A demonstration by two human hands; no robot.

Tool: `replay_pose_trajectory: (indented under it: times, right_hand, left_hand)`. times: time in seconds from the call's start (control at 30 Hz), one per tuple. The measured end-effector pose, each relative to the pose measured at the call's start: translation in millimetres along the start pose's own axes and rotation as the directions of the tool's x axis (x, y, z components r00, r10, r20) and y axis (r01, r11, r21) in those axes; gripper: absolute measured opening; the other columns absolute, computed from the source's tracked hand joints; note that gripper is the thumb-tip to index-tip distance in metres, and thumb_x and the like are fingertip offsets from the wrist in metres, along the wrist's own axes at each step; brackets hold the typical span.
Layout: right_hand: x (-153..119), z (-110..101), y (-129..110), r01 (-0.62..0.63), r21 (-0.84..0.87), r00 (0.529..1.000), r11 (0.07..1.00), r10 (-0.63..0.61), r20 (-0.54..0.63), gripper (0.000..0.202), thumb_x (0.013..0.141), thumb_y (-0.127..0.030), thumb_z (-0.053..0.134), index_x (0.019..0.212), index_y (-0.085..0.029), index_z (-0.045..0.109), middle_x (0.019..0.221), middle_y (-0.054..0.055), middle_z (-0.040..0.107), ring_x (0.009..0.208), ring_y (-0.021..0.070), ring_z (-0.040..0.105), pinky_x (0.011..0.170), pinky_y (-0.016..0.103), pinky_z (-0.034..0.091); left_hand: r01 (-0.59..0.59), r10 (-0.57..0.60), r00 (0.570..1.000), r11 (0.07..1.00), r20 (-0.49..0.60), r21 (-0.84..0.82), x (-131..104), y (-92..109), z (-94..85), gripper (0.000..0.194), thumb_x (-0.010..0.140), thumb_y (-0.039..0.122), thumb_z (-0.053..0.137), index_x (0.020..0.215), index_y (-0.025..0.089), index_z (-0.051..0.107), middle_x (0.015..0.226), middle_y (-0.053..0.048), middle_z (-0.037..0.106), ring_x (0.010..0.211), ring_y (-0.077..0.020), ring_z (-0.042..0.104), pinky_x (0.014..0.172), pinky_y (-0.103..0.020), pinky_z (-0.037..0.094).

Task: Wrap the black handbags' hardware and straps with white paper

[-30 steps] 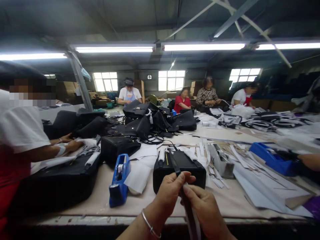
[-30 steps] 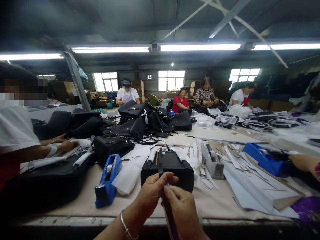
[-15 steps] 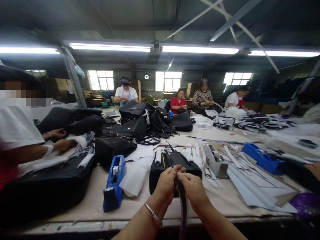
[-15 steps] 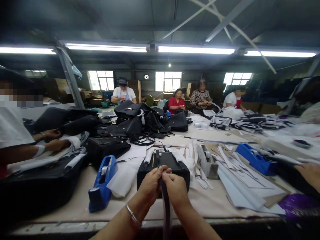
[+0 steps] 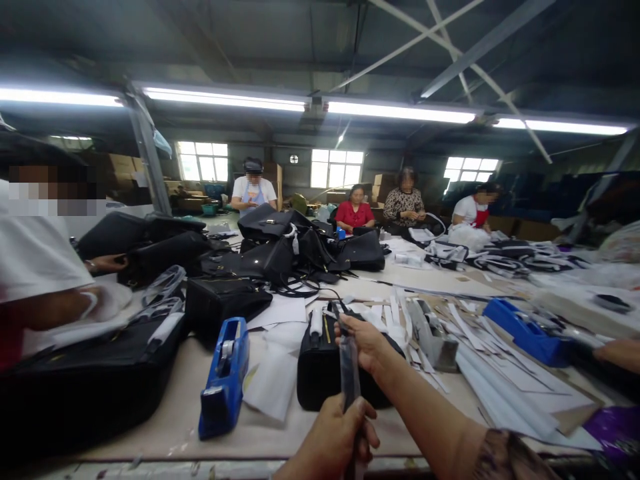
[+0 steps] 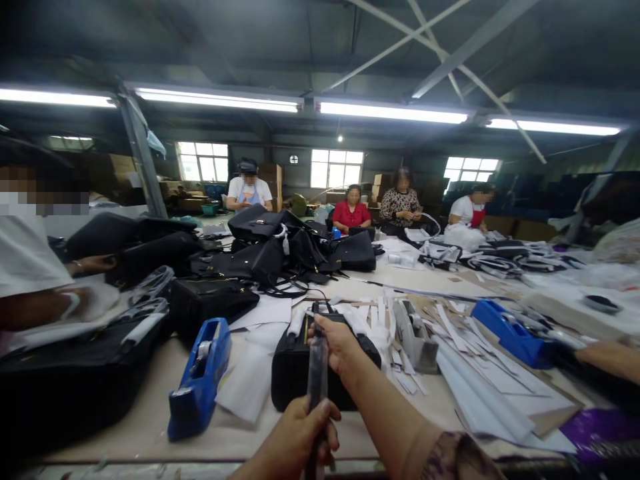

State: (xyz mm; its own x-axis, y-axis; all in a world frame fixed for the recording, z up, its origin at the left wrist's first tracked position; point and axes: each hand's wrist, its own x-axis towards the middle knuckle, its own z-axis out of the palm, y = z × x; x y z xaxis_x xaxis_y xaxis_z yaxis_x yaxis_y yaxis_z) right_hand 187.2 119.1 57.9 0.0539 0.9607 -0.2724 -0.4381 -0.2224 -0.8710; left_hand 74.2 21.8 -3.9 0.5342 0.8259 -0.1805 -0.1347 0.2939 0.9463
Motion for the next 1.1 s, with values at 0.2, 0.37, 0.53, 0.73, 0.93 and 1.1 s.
replay_pose_trajectory:
  times: [0.2,0.37,0.53,0.73,0.93,1.1]
  right_hand:
    - [1.3,5.8,-3.7,-0.053,-0.024,0.998,0.998,0.052,-0.017,0.017,0.088,-0.017,0.057,0.073,-0.012,0.062,0.059,0.004,0.065,0.049,0.0117,0.06,0.052,0.022,0.051]
    - [-12.7,5.0,-4.5,-0.035,-0.038,0.999,0.999,0.034,-0.02,0.021,0.09,-0.023,0.056,0.075,-0.011,0.064,0.064,0.007,0.068,0.051,0.0133,0.06,0.048,0.022,0.047]
    - [-55.9,-9.8,20.7,0.069,-0.081,0.994,0.994,-0.061,0.087,0.031,0.085,-0.045,0.066,0.093,-0.015,0.067,0.074,0.003,0.068,0.063,0.0136,0.062,0.061,0.025,0.05]
    - [-111.8,-27.9,84.6,0.14,-0.462,0.984,0.876,-0.074,0.159,0.054,0.081,-0.066,0.061,0.081,-0.013,0.071,0.078,0.01,0.073,0.075,0.0224,0.066,0.07,0.032,0.05]
    - [-103.2,-19.1,55.9,0.198,-0.496,0.98,0.846,-0.178,0.087,0.057,0.08,-0.069,0.059,0.072,-0.013,0.069,0.064,0.01,0.072,0.061,0.0214,0.066,0.06,0.031,0.05]
    - [-98.9,-20.1,41.7,0.111,-0.563,0.986,0.819,-0.018,0.168,0.05,0.077,-0.061,0.064,0.066,-0.012,0.069,0.062,0.01,0.072,0.055,0.0193,0.065,0.055,0.03,0.05]
  left_hand:
    - [-0.049,0.039,0.998,0.98,-0.058,-0.193,13.6,25.5,-12.0,0.052,0.081,0.066,0.058,0.09,0.015,0.056,0.056,0.004,0.055,0.042,-0.0075,0.044,0.051,-0.026,0.047]
    - [-0.078,0.055,0.993,0.969,-0.102,-0.232,35.0,51.0,-15.0,0.041,0.082,0.055,0.064,0.081,0.016,0.053,0.055,0.004,0.052,0.041,-0.008,0.045,0.046,-0.025,0.044]
    - [-0.151,0.102,0.982,0.93,-0.161,-0.334,47.0,73.3,-18.0,0.031,0.086,0.046,0.061,0.085,0.017,0.049,0.057,0.007,0.047,0.043,-0.0067,0.044,0.047,-0.021,0.042]
    - [-0.201,0.114,0.965,0.9,-0.236,-0.387,60.0,87.7,-19.4,0.016,0.094,0.03,0.049,0.087,0.016,0.05,0.061,0.006,0.046,0.044,-0.0044,0.042,0.046,-0.018,0.04]
    - [-0.217,0.13,0.961,0.904,-0.246,-0.368,66.8,67.0,-7.6,0.017,0.093,0.03,0.053,0.083,0.017,0.051,0.055,0.008,0.042,0.037,-0.0028,0.028,0.036,-0.015,0.018]
    - [-0.246,0.156,0.959,0.874,-0.239,-0.418,61.0,67.3,-13.8,0.019,0.09,0.034,0.057,0.084,0.018,0.049,0.056,0.009,0.039,0.038,-0.0028,0.027,0.037,-0.014,0.021]
